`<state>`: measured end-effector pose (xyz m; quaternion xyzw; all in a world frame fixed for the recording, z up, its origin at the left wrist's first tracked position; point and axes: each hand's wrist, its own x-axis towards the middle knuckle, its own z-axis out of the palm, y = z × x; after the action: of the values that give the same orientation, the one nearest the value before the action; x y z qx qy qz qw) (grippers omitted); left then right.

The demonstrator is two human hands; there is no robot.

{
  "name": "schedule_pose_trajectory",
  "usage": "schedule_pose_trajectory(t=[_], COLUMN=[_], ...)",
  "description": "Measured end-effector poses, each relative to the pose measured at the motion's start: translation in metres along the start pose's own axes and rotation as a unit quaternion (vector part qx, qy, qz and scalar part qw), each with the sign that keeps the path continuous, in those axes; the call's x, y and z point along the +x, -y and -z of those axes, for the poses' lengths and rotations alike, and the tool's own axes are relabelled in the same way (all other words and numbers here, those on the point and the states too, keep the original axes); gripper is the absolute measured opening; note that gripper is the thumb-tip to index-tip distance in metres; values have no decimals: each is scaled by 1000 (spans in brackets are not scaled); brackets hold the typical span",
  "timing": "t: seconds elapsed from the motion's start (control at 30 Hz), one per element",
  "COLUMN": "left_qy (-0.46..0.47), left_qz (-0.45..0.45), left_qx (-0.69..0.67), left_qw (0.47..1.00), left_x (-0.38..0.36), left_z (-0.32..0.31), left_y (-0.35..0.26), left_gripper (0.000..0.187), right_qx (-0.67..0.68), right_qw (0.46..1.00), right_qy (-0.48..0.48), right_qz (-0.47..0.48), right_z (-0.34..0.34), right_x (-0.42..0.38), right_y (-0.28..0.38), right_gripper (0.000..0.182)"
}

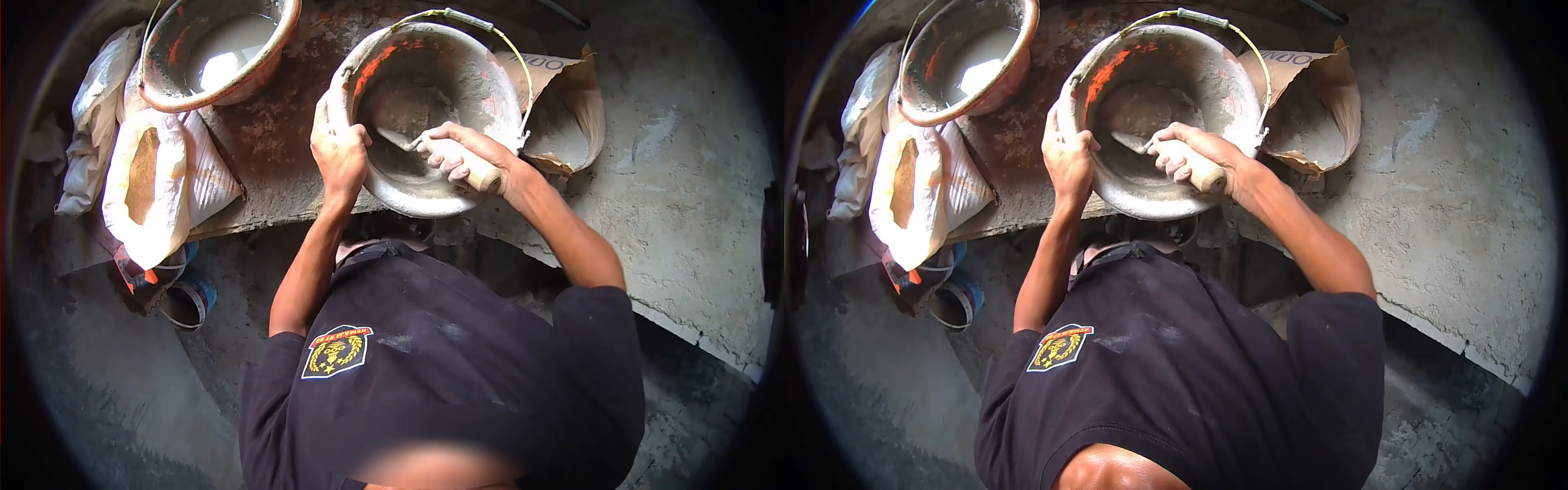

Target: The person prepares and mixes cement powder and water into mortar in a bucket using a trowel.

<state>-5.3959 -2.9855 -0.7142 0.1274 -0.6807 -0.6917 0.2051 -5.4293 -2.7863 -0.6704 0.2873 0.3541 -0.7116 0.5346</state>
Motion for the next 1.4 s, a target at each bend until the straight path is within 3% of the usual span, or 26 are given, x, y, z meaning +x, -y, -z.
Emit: schedule_pose_trajectory(t=[0.03, 0.13, 0.27, 0.37, 0.4, 0.5, 0.63, 0.7, 0.77, 0.9, 0.97, 1.03, 1.1, 1.13, 1.2, 1.3, 1.33, 1.4], left_qy=[8, 25, 21, 21, 15, 11, 30, 31, 26, 24, 31, 16, 7, 13, 21, 22, 28, 51], left_qz=[29, 72, 17, 66, 53, 53, 53, 57, 7, 46, 71, 45, 21, 36, 53, 49, 25, 15], left_qx=[-14, -50, -25, -35, -33, -40, -45, -54, -26, -28, -19, -18, -14, -10, -6, -35, -18, -8], left_qw=[999, 996, 999, 997, 998, 998, 997, 996, 999, 998, 997, 999, 1000, 999, 998, 998, 999, 999], left_x=[-1, -2, 1, -2, 0, -1, -2, 0, 0, -1, 0, 3, 1, 1, 1, -1, -1, 0], left_z=[1, 2, 2, 1, 0, 0, 2, 1, 2, 4, 6, 4, 4, 4, 3, 2, 2, 1], left_y=[-3, -3, 2, -2, 1, 1, 0, 3, 8, -3, 2, 10, 12, 9, 7, 4, 0, -8], left_gripper=[57, 56, 53, 53, 54, 55, 55, 55, 54, 53, 53, 53, 53, 53, 53, 52, 54, 56], right_qx=[1, 168, 198, -1, -63, -197, -245, -292, -288, -344, -479, -678, -939, -939, -947, -930, -942, -952], right_qw=[1000, 983, 980, 1000, 995, 965, 954, 935, 942, 911, 849, 695, 305, 306, 33, 15, -29, -6], right_qy=[0, 66, 31, 6, -72, -157, -169, -202, -161, -156, -160, -177, -158, -157, -243, -327, -290, -280], right_qz=[-2, -5, 7, 19, 36, 74, -25, -14, -63, -163, -153, -159, 23, 23, 206, 168, 168, 127], right_z=[5, 19, 14, 12, 1, -11, 4, -9, -1, -12, -26, -55, -22, -17, -33, -34, -26, -34], right_x=[-1, -6, -27, -62, -72, -81, -28, -20, -16, -21, -38, -65, -63, -65, -75, -38, -25, -12], right_y=[1, 4, -7, -4, -4, 8, 31, 23, 27, 28, 30, 38, 41, 41, 32, 37, 36, 35], right_gripper=[27, 23, 22, 32, 37, 30, 30, 30, 32, 33, 35, 40, 29, 29, 18, 11, 11, 9])
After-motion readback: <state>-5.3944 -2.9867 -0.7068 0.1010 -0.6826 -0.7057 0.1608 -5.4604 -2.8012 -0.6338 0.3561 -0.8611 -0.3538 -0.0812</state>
